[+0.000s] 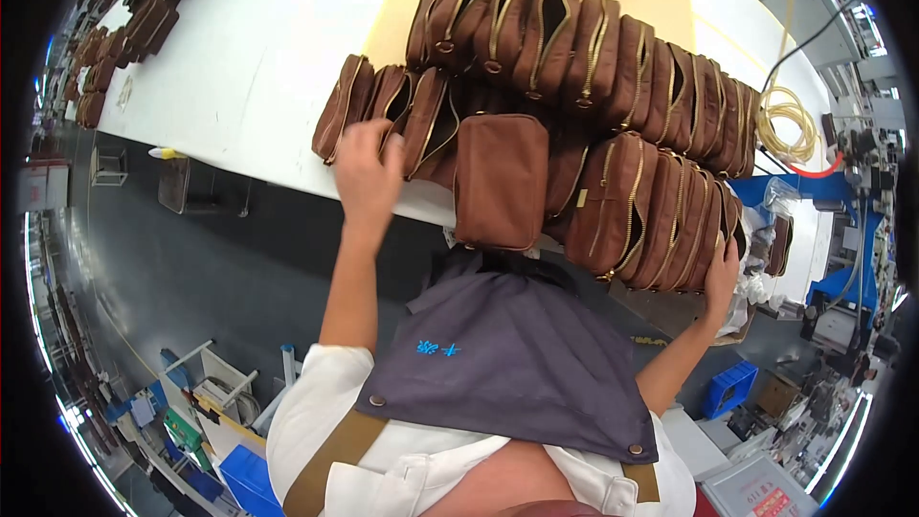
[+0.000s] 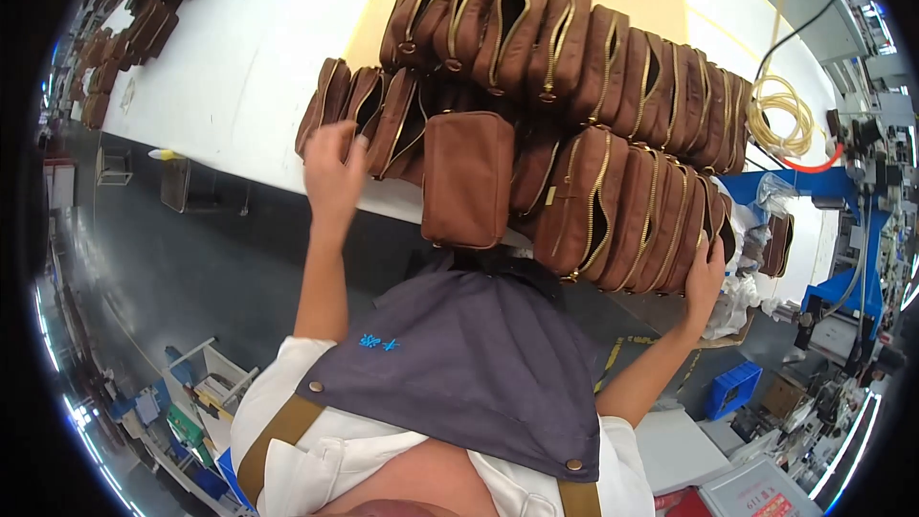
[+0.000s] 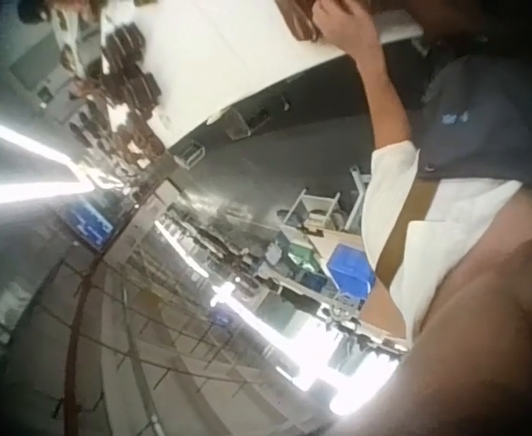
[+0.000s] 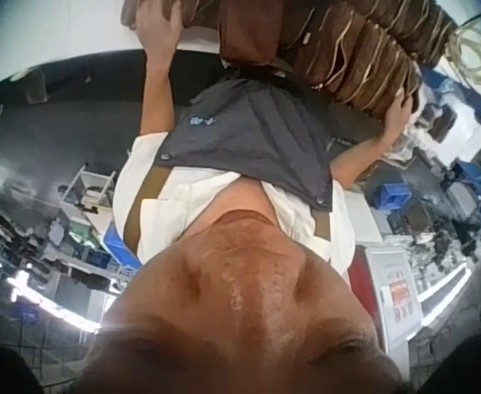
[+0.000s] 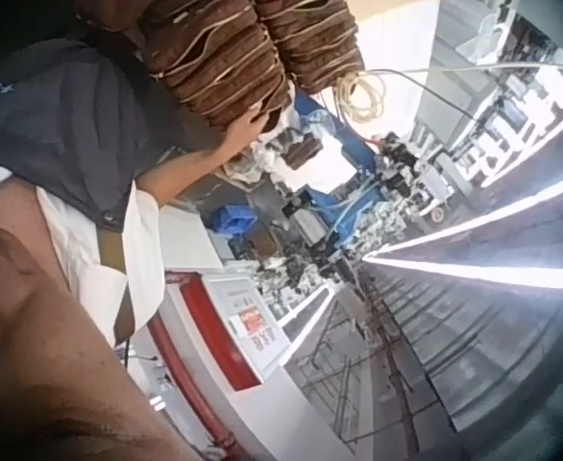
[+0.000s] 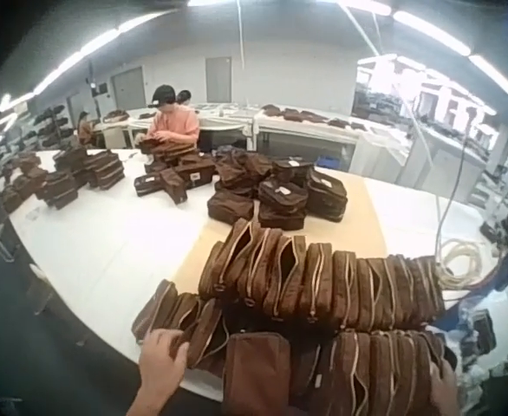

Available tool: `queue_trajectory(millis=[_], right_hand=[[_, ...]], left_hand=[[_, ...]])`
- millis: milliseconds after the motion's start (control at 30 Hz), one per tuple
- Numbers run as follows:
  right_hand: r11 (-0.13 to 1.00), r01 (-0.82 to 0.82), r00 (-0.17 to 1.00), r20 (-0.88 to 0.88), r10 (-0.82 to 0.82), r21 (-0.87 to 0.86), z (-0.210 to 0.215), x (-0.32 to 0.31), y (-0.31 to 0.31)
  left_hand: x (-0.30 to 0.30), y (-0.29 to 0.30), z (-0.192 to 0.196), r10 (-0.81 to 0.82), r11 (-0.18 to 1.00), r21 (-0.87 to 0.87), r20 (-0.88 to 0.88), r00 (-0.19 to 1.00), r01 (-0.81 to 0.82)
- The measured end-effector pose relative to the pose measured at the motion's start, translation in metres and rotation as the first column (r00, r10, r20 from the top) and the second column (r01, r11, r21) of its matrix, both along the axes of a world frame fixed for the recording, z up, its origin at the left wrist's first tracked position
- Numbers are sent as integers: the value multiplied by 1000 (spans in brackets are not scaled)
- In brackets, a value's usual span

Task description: Using a pneumatic press to attach hardware or punch holes in leather pouches as part of a manufacturing line.

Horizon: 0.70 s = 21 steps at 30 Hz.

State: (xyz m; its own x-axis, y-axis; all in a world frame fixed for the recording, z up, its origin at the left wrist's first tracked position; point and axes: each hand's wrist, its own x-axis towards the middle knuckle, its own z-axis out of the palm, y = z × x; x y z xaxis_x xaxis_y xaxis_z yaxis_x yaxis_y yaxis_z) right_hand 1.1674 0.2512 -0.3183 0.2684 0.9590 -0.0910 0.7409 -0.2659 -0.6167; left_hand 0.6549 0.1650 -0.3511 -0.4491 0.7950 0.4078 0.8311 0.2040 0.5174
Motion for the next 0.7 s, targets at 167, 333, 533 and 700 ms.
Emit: queue_trajectory(millis=[167, 333, 533, 700], right_hand=[[990, -136, 978, -153, 139, 28, 11, 4, -3], [949, -307, 952, 29, 305, 71, 3, 7, 4], [912, -394, 916, -37, 400, 114, 1, 10, 11], [911, -405, 909, -76, 410, 75, 3, 11, 14]], left_hand=[[84, -15, -11, 26, 962, -269, -48, 998, -38], [95, -13, -33, 125, 979, -201, 658, 742, 14], [165, -4, 32, 104, 991, -121, 425, 899, -58], [222, 18, 50, -181, 974, -28, 491, 852, 223]])
